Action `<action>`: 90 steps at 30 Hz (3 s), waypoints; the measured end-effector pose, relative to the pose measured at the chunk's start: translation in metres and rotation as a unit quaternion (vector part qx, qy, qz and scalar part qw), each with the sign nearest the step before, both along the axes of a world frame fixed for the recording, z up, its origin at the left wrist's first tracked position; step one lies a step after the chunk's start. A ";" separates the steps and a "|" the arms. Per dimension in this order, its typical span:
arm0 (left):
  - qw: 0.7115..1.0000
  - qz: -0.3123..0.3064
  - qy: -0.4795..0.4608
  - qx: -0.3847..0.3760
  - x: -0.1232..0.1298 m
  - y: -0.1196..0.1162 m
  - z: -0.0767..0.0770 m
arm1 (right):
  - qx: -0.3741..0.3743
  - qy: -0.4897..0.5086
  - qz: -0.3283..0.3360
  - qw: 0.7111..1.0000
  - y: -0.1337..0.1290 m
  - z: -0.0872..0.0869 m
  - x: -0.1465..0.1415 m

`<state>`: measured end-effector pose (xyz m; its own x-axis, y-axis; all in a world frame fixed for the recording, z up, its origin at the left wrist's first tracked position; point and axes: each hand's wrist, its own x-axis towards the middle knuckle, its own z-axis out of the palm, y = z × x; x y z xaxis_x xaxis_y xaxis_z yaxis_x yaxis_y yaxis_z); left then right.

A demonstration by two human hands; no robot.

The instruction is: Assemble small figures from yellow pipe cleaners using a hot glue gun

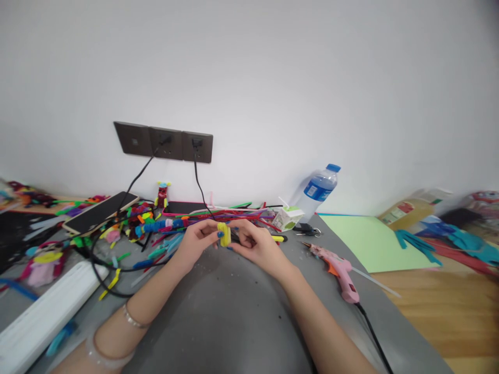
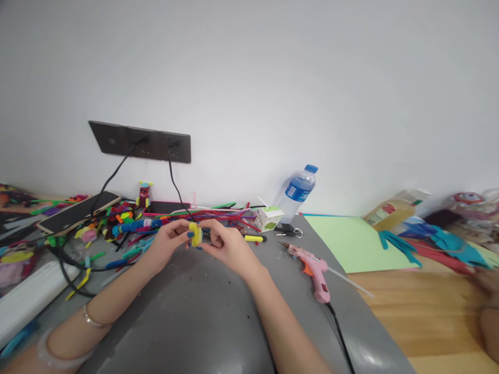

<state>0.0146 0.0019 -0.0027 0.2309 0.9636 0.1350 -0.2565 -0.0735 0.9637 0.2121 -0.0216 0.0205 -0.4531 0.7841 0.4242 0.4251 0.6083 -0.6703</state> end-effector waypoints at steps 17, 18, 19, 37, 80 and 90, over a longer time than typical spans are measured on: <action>1.000 -0.007 -0.017 0.015 -0.001 -0.001 0.002 | -0.011 0.014 0.006 1.000 0.000 0.000 -0.001; 1.000 -0.008 -0.017 0.015 -0.001 -0.001 0.002 | -0.009 0.015 0.005 1.000 0.000 0.000 -0.001; 1.000 -0.008 -0.016 0.016 -0.001 -0.001 0.002 | -0.008 0.015 0.005 1.000 0.000 0.000 -0.001; 0.999 -0.008 0.025 0.030 -0.003 0.000 0.000 | -0.010 0.001 0.003 1.000 0.000 0.002 -0.001; 0.999 -0.008 0.028 0.023 -0.002 0.000 0.001 | 0.003 -0.013 -0.011 1.000 -0.002 0.004 -0.003; 1.000 -0.007 0.018 0.018 -0.001 0.000 0.003 | -0.001 -0.018 -0.011 1.000 -0.002 0.004 -0.003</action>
<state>0.0133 0.0015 -0.0002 0.2492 0.9551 0.1604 -0.2221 -0.1049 0.9694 0.2090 -0.0240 0.0248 -0.4505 0.7954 0.4056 0.4632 0.5966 -0.6554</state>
